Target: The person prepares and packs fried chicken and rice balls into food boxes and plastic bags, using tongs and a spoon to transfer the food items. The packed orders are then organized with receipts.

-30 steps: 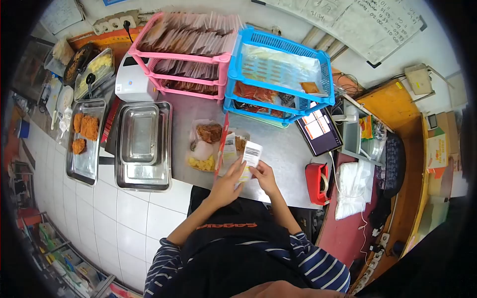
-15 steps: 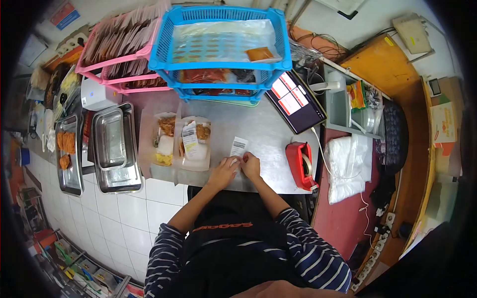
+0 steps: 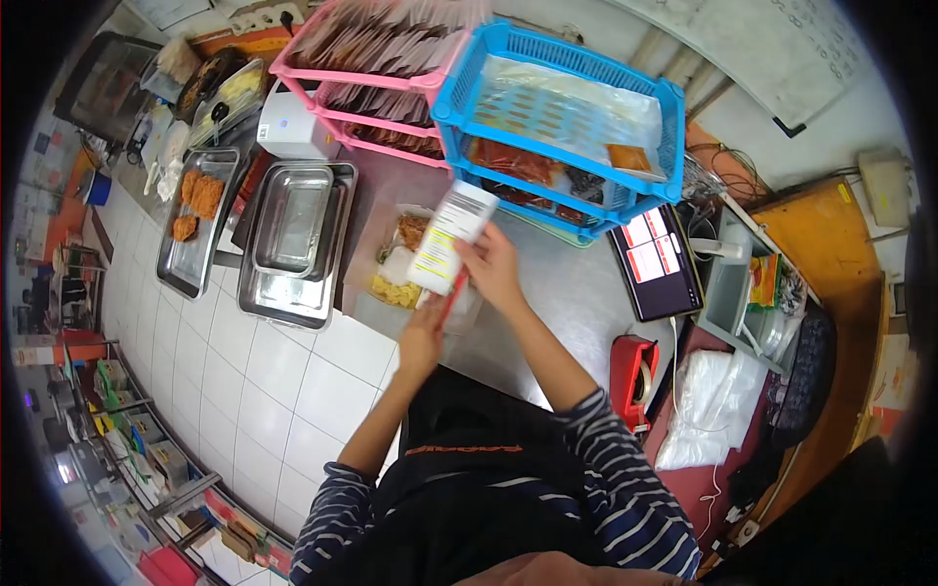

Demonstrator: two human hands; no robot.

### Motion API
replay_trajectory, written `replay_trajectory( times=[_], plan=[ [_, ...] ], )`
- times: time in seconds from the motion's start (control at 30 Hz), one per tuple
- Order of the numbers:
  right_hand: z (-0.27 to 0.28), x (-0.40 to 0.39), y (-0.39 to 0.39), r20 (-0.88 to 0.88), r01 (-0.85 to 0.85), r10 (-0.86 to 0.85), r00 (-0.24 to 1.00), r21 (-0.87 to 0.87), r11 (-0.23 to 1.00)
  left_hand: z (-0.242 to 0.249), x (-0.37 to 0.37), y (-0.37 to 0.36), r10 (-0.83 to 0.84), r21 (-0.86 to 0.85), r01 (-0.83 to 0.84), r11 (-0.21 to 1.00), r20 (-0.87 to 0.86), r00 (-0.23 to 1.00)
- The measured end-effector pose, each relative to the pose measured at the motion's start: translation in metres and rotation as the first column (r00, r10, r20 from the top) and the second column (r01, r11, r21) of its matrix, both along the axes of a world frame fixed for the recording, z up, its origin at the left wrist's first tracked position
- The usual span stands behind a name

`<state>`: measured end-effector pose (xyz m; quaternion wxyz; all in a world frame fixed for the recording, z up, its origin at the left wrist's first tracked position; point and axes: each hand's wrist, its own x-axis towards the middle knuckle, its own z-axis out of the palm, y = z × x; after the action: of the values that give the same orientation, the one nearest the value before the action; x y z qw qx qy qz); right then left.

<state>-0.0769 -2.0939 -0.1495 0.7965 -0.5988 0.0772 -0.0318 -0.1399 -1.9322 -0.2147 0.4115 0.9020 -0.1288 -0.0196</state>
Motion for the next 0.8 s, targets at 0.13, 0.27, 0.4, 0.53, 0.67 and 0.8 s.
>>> replay_trajectory(
  times=[0.13,0.27,0.4,0.53,0.67,0.8],
  plan=[
    [-0.047,0.063,0.059,-0.236,-0.224,0.129,0.963,-0.434,0.873,0.010,-0.016,-0.022,-0.131,0.175,0.100,0.980,0.177,0.976],
    [-0.074,0.038,0.067,-0.192,-0.130,0.029,0.981,-0.537,0.833,-0.011,-0.008,-0.011,-0.281,0.085,0.279,0.956,0.012,0.960],
    [-0.013,-0.030,-0.006,0.059,0.242,-0.247,0.967,-0.508,0.827,-0.018,0.031,-0.003,-0.367,-0.196,0.364,0.911,0.020,0.930],
    [0.001,-0.112,-0.106,0.216,0.555,-0.667,0.714,-0.755,0.350,0.016,0.051,-0.032,-0.051,-0.140,0.096,0.986,0.295,0.954],
    [-0.015,-0.206,-0.191,0.238,0.326,-0.748,0.620,-0.945,-0.030,0.004,0.024,-0.070,-0.349,0.176,0.302,0.937,0.402,0.846],
    [-0.061,-0.253,-0.231,-0.076,0.122,-0.555,0.828,-0.943,0.311,-0.044,0.006,-0.095,-0.274,0.505,0.172,0.846,0.135,0.952]
  ],
)
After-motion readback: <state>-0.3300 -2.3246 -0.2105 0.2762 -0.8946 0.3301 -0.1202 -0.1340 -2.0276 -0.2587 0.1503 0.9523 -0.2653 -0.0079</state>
